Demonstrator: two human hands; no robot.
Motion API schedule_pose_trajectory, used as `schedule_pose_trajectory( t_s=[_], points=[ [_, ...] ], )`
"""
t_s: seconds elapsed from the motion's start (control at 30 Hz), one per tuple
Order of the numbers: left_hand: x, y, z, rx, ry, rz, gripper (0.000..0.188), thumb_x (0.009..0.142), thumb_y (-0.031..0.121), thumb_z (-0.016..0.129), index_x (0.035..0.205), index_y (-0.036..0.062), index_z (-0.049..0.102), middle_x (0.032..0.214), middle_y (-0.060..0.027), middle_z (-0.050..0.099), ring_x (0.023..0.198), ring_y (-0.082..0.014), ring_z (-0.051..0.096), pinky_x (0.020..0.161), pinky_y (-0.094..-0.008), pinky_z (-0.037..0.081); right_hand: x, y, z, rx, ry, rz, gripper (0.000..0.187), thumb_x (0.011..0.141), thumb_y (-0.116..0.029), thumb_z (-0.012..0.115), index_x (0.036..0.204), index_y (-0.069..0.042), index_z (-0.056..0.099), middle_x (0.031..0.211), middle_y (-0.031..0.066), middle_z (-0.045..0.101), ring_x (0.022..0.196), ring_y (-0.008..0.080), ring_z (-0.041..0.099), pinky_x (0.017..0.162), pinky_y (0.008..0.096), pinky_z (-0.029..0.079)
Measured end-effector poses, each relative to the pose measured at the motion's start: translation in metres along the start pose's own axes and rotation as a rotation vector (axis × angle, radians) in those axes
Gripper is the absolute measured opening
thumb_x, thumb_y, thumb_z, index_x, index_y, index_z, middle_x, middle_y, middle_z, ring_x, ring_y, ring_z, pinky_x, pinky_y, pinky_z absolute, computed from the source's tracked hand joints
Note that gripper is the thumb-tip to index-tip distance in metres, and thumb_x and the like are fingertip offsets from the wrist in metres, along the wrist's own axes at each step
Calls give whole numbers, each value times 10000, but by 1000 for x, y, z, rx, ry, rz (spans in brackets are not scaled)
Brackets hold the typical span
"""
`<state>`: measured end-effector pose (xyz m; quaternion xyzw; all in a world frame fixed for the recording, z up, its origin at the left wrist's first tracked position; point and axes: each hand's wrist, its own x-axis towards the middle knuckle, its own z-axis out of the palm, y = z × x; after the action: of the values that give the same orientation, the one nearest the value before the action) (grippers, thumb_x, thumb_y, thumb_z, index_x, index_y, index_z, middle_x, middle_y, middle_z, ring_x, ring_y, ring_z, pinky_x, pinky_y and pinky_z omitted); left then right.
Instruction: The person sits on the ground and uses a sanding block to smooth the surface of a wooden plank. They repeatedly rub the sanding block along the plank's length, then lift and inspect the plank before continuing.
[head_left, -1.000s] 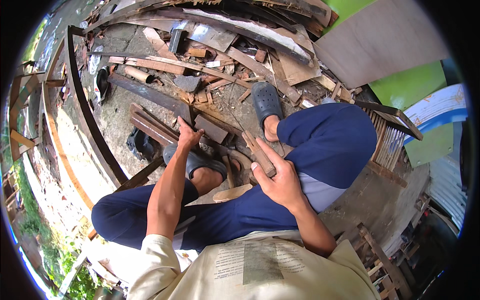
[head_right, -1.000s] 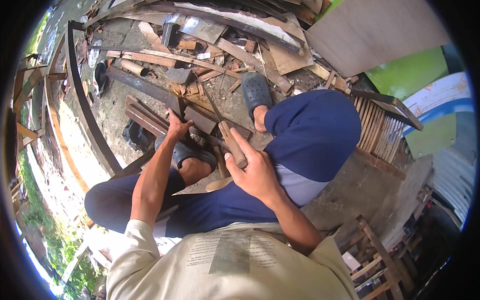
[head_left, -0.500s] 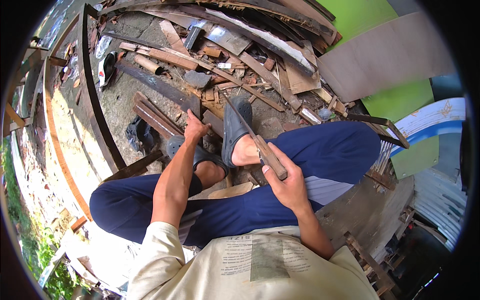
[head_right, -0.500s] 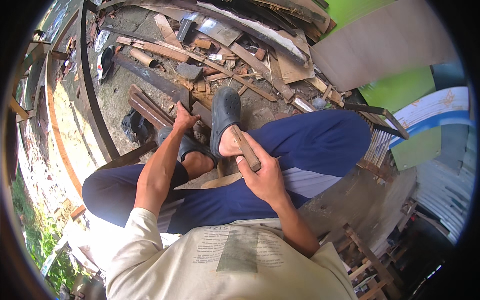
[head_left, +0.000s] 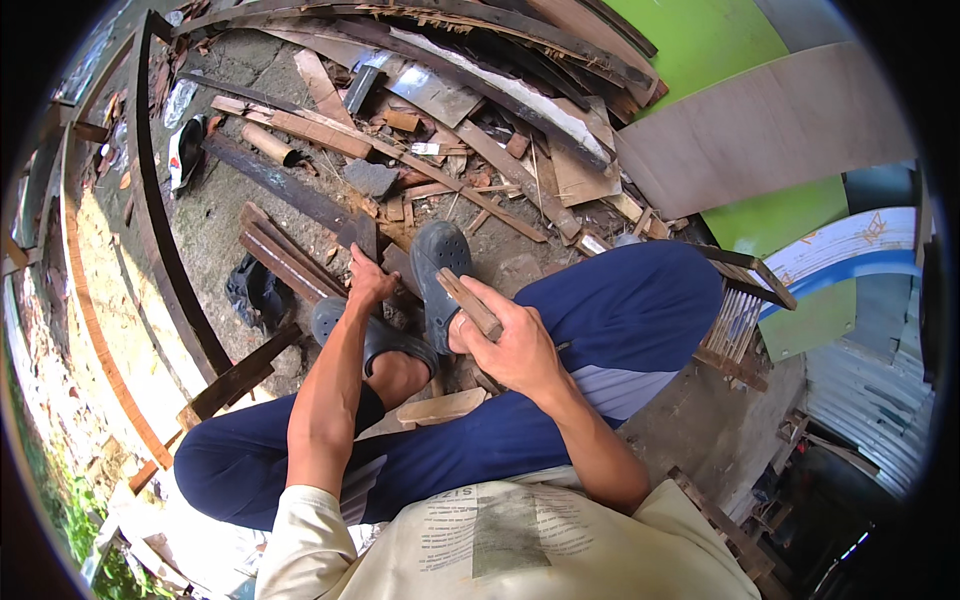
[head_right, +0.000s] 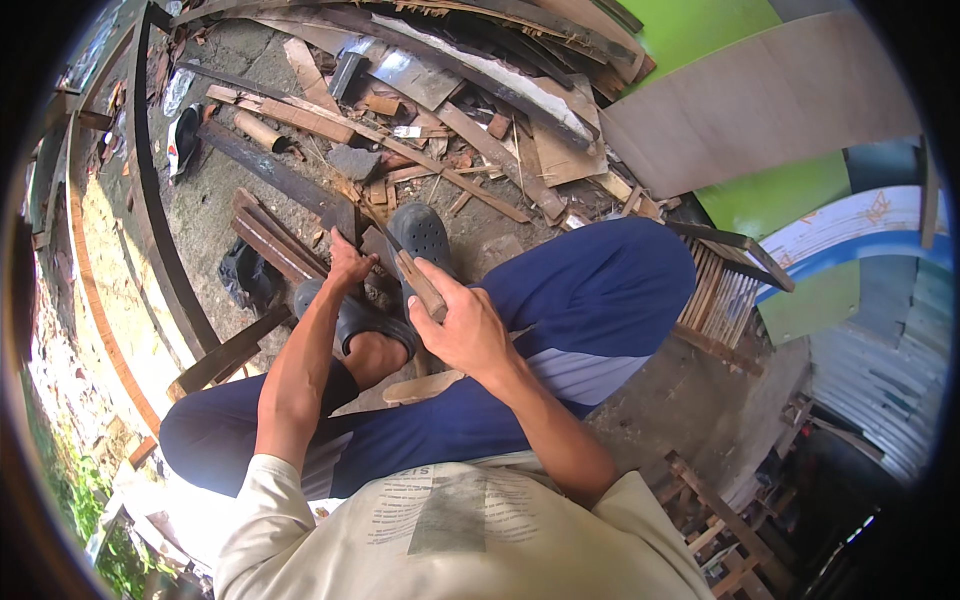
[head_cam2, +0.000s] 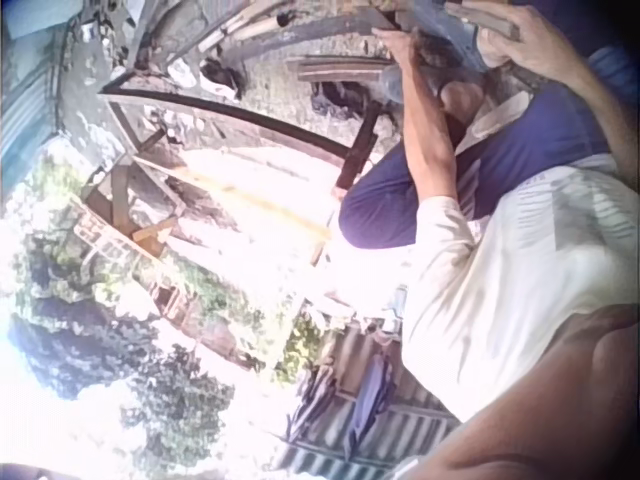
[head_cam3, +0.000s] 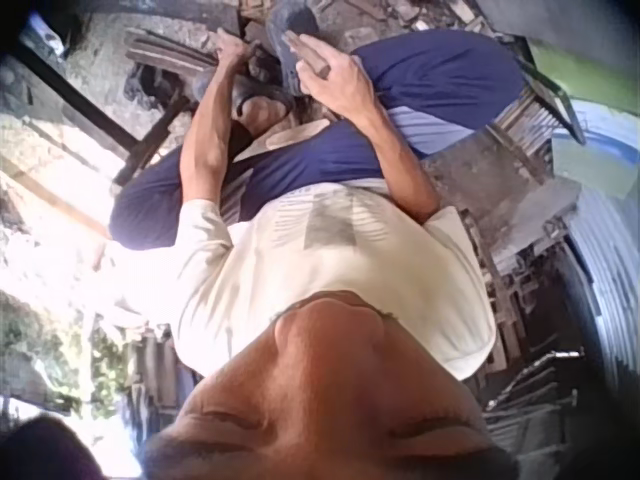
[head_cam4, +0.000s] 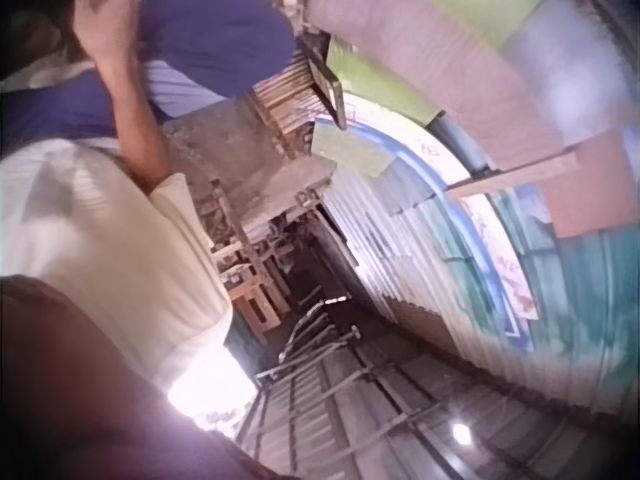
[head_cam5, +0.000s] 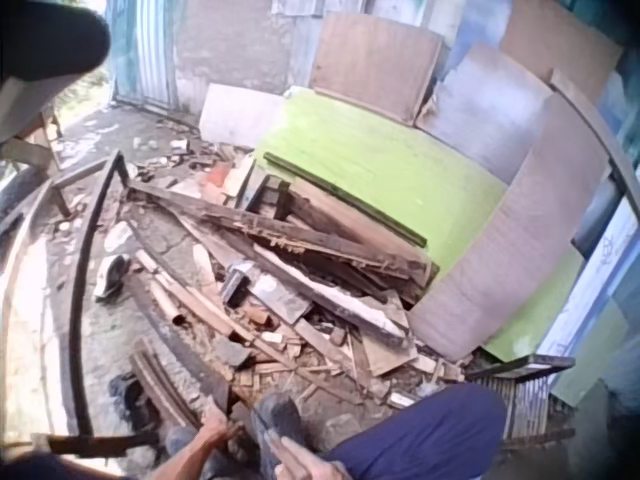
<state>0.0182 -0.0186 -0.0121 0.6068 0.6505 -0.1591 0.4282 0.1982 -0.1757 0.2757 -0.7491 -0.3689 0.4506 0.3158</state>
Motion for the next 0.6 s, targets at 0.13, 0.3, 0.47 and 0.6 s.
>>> schedule_pose_trajectory(
  t_s=[0.13, 0.3, 0.47, 0.6],
  points=[
    [10, 5, 6, 17, -60, -74, 1362, 800, 299, 879, 1603, 82, -198, 1600, -326, 223, 1460, -490, 330, 1209, -519, 330, 10, 7, 5, 19, -14, -16, 481, 926, -174, 696, 1357, 20, 604, 886, 252, 730, 870, 328, 771, 764, 371, 572],
    [20, -16, 18, 102, -8, -39, 1394, 813, 447, 849, 1582, 53, -245, 1457, -369, 308, 1339, -518, 396, 1157, -549, 317, 32, 10, 20, -79, -87, 34, 484, 927, -232, 677, 1343, 8, 617, 903, 293, 707, 855, 466, 703, 786, 467, 572],
    [18, -11, 20, 74, -45, -21, 1403, 811, 428, 853, 1567, 32, -261, 1456, -392, 267, 1360, -524, 342, 1174, -547, 277, 99, 36, 63, -155, -3, -106, 496, 896, -188, 655, 1350, 5, 602, 883, 331, 690, 847, 492, 693, 787, 530, 576],
    [18, -24, 25, 57, -3, 55, 1372, 811, 427, 852, 1578, 18, -209, 1456, -388, 278, 1362, -514, 343, 1177, -543, 270, 95, 29, 55, -139, -86, -9, 499, 907, -191, 658, 1371, -17, 597, 870, 314, 687, 857, 496, 687, 797, 521, 575]
  ],
)
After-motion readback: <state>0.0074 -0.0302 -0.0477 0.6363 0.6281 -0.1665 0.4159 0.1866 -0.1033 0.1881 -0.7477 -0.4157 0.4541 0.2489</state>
